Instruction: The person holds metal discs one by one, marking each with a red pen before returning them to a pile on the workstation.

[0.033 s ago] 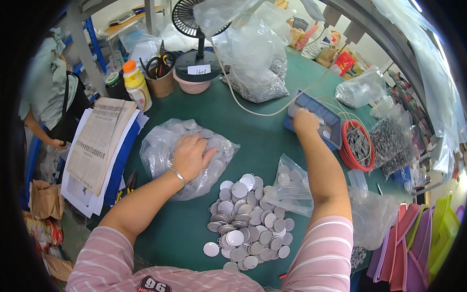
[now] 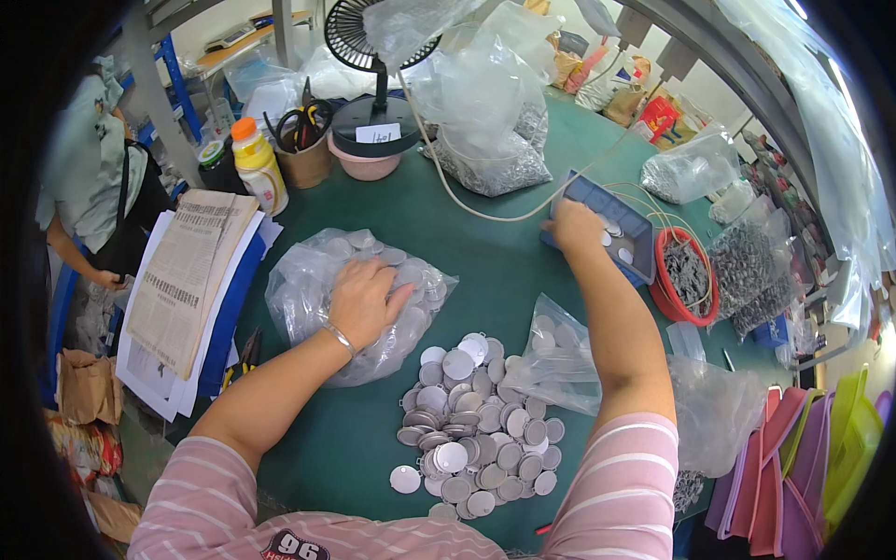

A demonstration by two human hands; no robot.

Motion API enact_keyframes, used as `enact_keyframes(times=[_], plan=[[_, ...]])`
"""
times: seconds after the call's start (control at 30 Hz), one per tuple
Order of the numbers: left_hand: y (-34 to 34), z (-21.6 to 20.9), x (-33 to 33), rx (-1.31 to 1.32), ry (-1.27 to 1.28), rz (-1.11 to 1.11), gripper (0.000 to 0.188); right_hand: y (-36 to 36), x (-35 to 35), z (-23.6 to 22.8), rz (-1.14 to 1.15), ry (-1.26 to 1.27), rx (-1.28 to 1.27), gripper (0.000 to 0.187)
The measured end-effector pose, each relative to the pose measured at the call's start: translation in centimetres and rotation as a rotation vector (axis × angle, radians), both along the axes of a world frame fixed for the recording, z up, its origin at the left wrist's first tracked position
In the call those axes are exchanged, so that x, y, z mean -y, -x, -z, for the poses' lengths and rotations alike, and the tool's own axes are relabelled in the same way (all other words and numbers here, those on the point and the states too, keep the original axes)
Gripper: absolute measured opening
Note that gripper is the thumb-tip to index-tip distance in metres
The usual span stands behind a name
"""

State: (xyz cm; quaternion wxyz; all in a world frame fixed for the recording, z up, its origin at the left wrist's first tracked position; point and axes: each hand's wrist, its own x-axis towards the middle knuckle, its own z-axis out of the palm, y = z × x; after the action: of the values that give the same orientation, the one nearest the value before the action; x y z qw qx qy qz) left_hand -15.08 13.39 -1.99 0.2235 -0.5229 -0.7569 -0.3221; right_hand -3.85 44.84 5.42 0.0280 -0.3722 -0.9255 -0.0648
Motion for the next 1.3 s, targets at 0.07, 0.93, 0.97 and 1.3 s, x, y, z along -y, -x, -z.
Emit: enact_keyframes(times=[0.07,0.93,0.97,1.3], plan=[[0.1,0.0,0.1,-0.001,0.004,-0.007,0.025,3.1,0.9,0.4,-0.085,0.112,-0.145,0.058],[-0.4,-0.3,-0.3,-0.015,0.022,-0.021,0.025,14.1,-4.7,6.9,0.184,0.894,-1.218,0.035],[-0.5,-0.4,-0.3,-0.009,0.027,-0.022,0.025,14.0,-4.8,6.9,0.192,1.016,-1.280,0.034],[-0.7,-0.6,-0.5,0.024,0.049,0.001,0.025,11.5,-6.7,5.0,-0.049,0.483,-0.975,0.039]])
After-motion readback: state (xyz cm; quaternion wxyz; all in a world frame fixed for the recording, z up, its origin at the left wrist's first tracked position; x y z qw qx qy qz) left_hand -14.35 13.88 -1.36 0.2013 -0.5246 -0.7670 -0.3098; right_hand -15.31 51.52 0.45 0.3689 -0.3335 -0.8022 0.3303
